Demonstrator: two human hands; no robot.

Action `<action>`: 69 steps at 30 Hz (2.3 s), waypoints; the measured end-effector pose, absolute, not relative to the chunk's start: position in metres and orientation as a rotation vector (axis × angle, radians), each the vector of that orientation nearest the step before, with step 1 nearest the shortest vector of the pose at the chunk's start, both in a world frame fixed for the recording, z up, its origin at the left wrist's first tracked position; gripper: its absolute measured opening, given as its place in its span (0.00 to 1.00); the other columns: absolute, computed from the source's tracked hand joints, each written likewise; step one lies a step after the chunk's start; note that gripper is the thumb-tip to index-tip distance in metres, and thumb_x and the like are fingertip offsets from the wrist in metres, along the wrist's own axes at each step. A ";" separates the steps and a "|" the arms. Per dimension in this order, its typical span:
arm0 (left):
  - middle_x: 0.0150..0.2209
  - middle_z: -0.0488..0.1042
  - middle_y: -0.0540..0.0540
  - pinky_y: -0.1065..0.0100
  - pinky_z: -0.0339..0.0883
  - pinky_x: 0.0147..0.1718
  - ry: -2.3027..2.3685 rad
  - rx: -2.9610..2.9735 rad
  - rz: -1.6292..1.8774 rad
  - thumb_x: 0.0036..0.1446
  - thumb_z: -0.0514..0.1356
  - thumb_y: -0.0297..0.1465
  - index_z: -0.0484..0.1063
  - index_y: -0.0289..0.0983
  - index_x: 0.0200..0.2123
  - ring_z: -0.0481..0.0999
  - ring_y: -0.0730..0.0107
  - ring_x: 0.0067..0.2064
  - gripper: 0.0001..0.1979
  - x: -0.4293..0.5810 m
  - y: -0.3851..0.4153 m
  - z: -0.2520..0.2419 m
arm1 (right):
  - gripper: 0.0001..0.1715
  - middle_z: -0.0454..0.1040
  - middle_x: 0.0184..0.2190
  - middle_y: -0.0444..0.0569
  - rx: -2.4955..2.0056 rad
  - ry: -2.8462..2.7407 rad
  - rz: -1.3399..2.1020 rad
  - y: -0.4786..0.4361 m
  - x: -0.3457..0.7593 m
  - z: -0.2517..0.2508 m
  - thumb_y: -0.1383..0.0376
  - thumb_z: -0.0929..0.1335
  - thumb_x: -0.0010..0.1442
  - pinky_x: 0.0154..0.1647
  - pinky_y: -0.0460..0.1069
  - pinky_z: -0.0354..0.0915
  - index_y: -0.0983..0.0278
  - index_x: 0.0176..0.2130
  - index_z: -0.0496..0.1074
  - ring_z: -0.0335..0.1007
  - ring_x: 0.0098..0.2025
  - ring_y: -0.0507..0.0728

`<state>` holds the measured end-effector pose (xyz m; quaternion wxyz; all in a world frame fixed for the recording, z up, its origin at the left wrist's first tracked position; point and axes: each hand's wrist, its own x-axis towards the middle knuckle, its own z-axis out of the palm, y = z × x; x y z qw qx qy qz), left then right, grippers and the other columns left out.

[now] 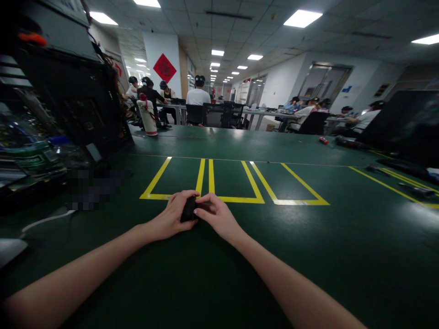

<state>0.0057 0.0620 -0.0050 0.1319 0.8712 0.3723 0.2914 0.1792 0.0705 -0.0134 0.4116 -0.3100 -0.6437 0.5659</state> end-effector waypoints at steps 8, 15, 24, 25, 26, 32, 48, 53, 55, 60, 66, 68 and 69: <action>0.47 0.59 0.44 0.57 0.49 0.51 1.076 2.519 0.832 0.47 0.57 0.28 0.48 0.41 0.50 0.59 0.61 0.51 0.28 0.005 0.061 -0.002 | 0.16 0.64 0.41 0.46 -0.773 -1.648 1.472 0.070 0.181 -0.011 0.68 0.67 0.49 0.47 0.51 0.62 0.61 0.40 0.61 0.64 0.45 0.53; 0.47 0.59 0.45 0.56 0.49 0.50 1.086 2.529 0.846 0.46 0.57 0.29 0.48 0.41 0.50 0.59 0.60 0.50 0.29 0.006 0.062 -0.005 | 0.11 0.65 0.37 0.44 -0.769 -1.593 1.461 0.071 0.179 -0.014 0.68 0.66 0.49 0.42 0.49 0.64 0.61 0.36 0.62 0.66 0.41 0.52; 0.47 0.60 0.46 0.57 0.49 0.50 1.082 2.522 0.850 0.46 0.57 0.28 0.48 0.42 0.50 0.59 0.61 0.50 0.29 0.006 0.062 -0.006 | 0.16 0.65 0.42 0.46 -0.782 -1.631 1.470 0.071 0.181 -0.012 0.67 0.66 0.49 0.48 0.52 0.61 0.60 0.40 0.62 0.63 0.45 0.53; 0.47 0.60 0.46 0.57 0.49 0.51 1.084 2.523 0.850 0.46 0.57 0.28 0.48 0.42 0.50 0.59 0.61 0.50 0.29 0.006 0.062 -0.006 | 0.16 0.65 0.41 0.45 -0.758 -1.623 1.491 0.071 0.181 -0.012 0.68 0.67 0.48 0.47 0.52 0.61 0.60 0.39 0.62 0.64 0.45 0.53; 0.47 0.59 0.45 0.57 0.48 0.51 1.087 2.524 0.849 0.46 0.57 0.28 0.48 0.41 0.50 0.59 0.62 0.50 0.29 0.006 0.063 -0.006 | 0.16 0.65 0.41 0.45 -0.741 -1.613 1.506 0.070 0.181 -0.012 0.68 0.67 0.48 0.46 0.51 0.62 0.60 0.38 0.61 0.64 0.44 0.53; 0.47 0.59 0.45 0.58 0.48 0.51 1.083 2.529 0.849 0.46 0.58 0.29 0.48 0.41 0.51 0.59 0.62 0.50 0.29 0.005 0.063 -0.006 | 0.10 0.64 0.37 0.44 -0.776 -1.617 1.423 0.070 0.179 -0.013 0.67 0.66 0.50 0.42 0.50 0.64 0.61 0.36 0.62 0.65 0.42 0.52; 0.48 0.58 0.45 0.58 0.49 0.51 1.072 2.537 0.860 0.46 0.58 0.29 0.48 0.40 0.50 0.59 0.62 0.51 0.29 0.006 0.064 -0.009 | 0.10 0.64 0.38 0.45 -0.744 -1.612 1.399 0.071 0.178 -0.018 0.67 0.66 0.49 0.44 0.50 0.63 0.61 0.35 0.63 0.64 0.42 0.52; 0.47 0.60 0.45 0.58 0.50 0.50 1.083 2.520 0.862 0.46 0.58 0.29 0.48 0.40 0.50 0.59 0.61 0.50 0.28 0.006 0.063 -0.008 | 0.16 0.64 0.42 0.46 -0.801 -1.674 1.356 0.071 0.179 -0.014 0.67 0.66 0.50 0.48 0.52 0.61 0.60 0.41 0.62 0.62 0.46 0.54; 0.47 0.60 0.45 0.57 0.49 0.50 1.086 2.515 0.857 0.46 0.57 0.29 0.48 0.40 0.50 0.60 0.61 0.50 0.28 0.006 0.062 -0.006 | 0.18 0.63 0.44 0.48 -0.819 -1.688 1.370 0.071 0.180 -0.013 0.68 0.65 0.50 0.49 0.53 0.60 0.60 0.43 0.61 0.62 0.47 0.54; 0.48 0.59 0.45 0.57 0.49 0.51 1.068 2.513 0.808 0.47 0.57 0.28 0.48 0.41 0.50 0.59 0.61 0.50 0.28 0.005 0.060 0.000 | 0.19 0.64 0.41 0.45 -0.732 -1.644 1.477 0.069 0.179 -0.014 0.70 0.67 0.48 0.48 0.52 0.61 0.61 0.40 0.59 0.63 0.46 0.53; 0.48 0.59 0.44 0.57 0.48 0.51 1.072 2.525 0.799 0.47 0.57 0.29 0.48 0.41 0.50 0.59 0.62 0.51 0.28 0.005 0.060 0.001 | 0.10 0.64 0.39 0.45 -0.781 -1.637 1.370 0.069 0.178 -0.014 0.67 0.66 0.50 0.45 0.50 0.63 0.62 0.35 0.62 0.64 0.43 0.52; 0.48 0.58 0.44 0.57 0.48 0.51 1.069 2.524 0.791 0.47 0.57 0.29 0.48 0.41 0.51 0.59 0.61 0.51 0.28 0.005 0.060 0.001 | 0.10 0.64 0.39 0.45 -0.803 -1.657 1.334 0.069 0.178 -0.013 0.67 0.66 0.50 0.45 0.50 0.63 0.62 0.36 0.63 0.63 0.44 0.53; 0.48 0.59 0.44 0.56 0.49 0.51 1.067 2.520 0.791 0.47 0.56 0.29 0.48 0.41 0.50 0.59 0.61 0.51 0.28 0.005 0.059 0.001 | 0.12 0.64 0.40 0.45 -0.814 -1.667 1.330 0.069 0.178 -0.013 0.67 0.66 0.50 0.45 0.51 0.63 0.61 0.37 0.63 0.63 0.46 0.54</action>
